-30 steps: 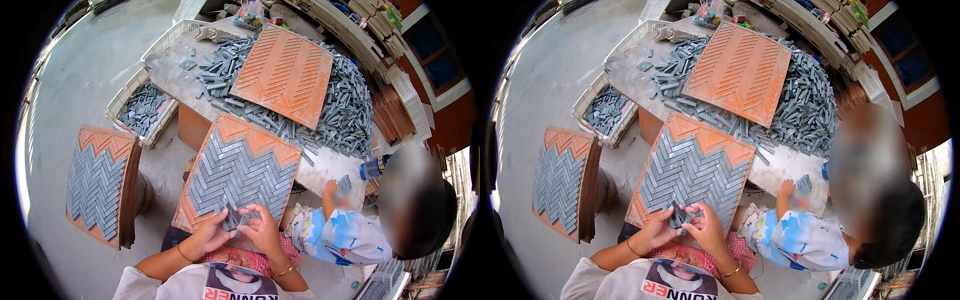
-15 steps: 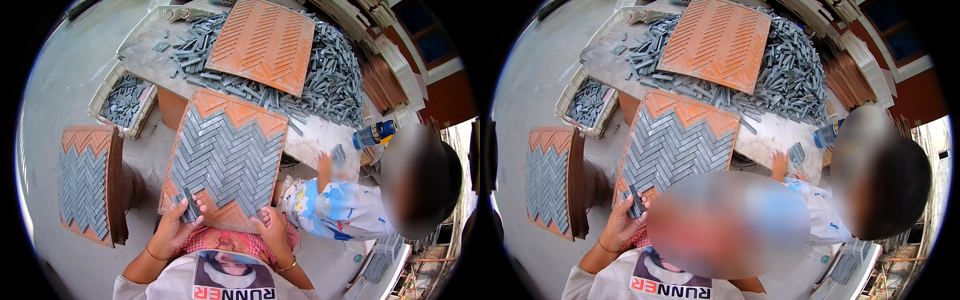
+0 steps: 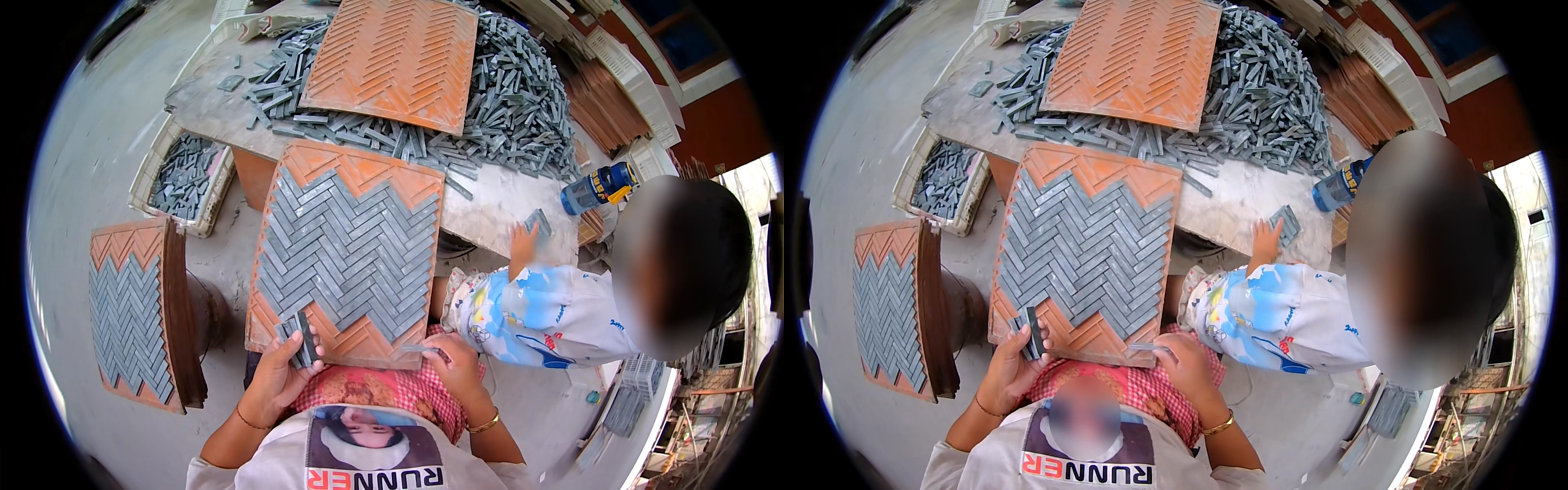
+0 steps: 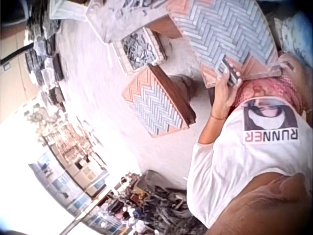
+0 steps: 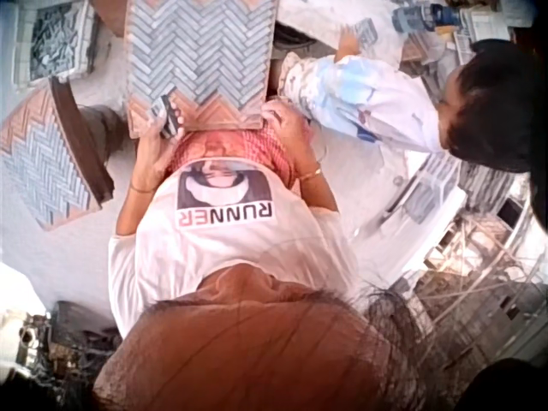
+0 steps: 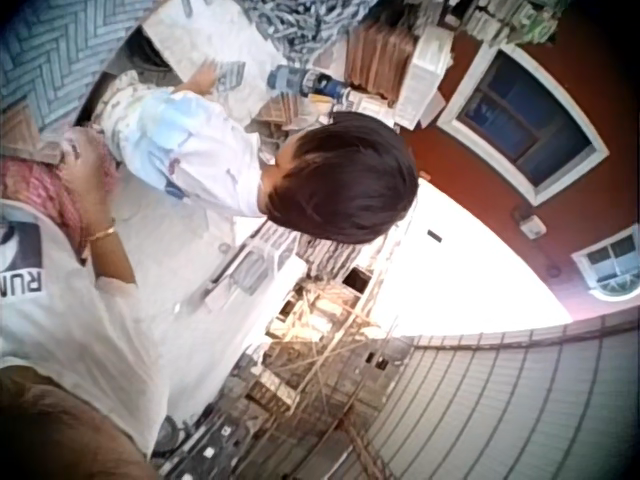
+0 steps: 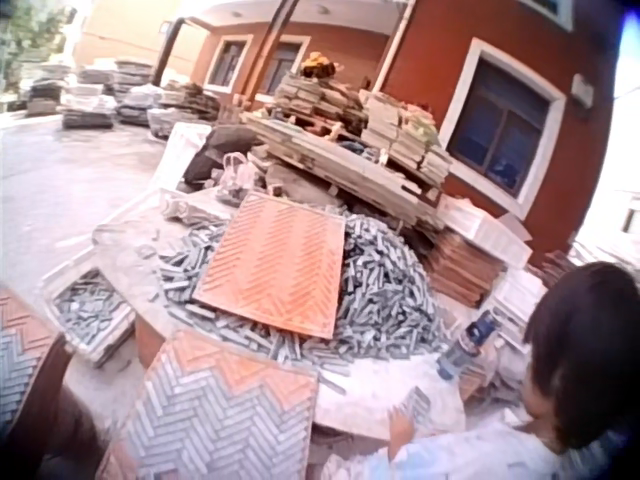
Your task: The person assembles small rectangular tiles onto a square board, arranging them in a herringbone pattern. They repeatedly pick tiles from a nearby pile, place them on the board, and adjust their positions to maintain alignment.
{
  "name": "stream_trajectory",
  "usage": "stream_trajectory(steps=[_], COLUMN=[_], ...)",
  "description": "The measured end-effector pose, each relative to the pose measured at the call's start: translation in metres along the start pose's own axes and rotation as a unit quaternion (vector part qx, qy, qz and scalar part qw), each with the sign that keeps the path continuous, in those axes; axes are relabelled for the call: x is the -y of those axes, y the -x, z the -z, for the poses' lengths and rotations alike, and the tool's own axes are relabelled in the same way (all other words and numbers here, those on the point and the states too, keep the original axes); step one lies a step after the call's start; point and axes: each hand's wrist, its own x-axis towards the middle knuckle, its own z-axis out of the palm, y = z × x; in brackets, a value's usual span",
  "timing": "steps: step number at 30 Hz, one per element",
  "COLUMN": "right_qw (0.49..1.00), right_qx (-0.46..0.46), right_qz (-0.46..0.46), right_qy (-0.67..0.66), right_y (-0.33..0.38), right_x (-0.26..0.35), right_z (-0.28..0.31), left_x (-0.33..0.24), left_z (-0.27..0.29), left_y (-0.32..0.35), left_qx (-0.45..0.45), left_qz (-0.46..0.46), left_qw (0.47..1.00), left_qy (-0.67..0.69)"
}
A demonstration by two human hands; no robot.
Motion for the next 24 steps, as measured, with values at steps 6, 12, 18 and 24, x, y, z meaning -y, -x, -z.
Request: stream_trajectory(steps=[6,12,18,24], right_qw=[0.985,0.981,0.998,0.995], right_qx=[0.047,0.078,0.014,0.008], right_qz=[0.155,0.174,0.068,0.067], right_qy=[0.052,0.013,0.009,0.073], right_y=[-0.026,-0.042,-0.035,-0.033], right_x=[-0.015,-0.020,-0.020,-0.006], right_z=[0.001,0.001,-0.001,-0.003], left_x=[0.005,0.007,0.009,0.018], left_z=[0.000,0.001,-0.003,-0.010], left_y=[-0.001,0.000,-0.003,-0.009], left_qx=[0.014,-0.003,-0.003,0.019], left_qz=[0.005,0.005,0.021,0.069], left_qw=[1.000,1.000,0.999,0.996], left_qy=[0.001,-0.010,-0.029,-0.057])
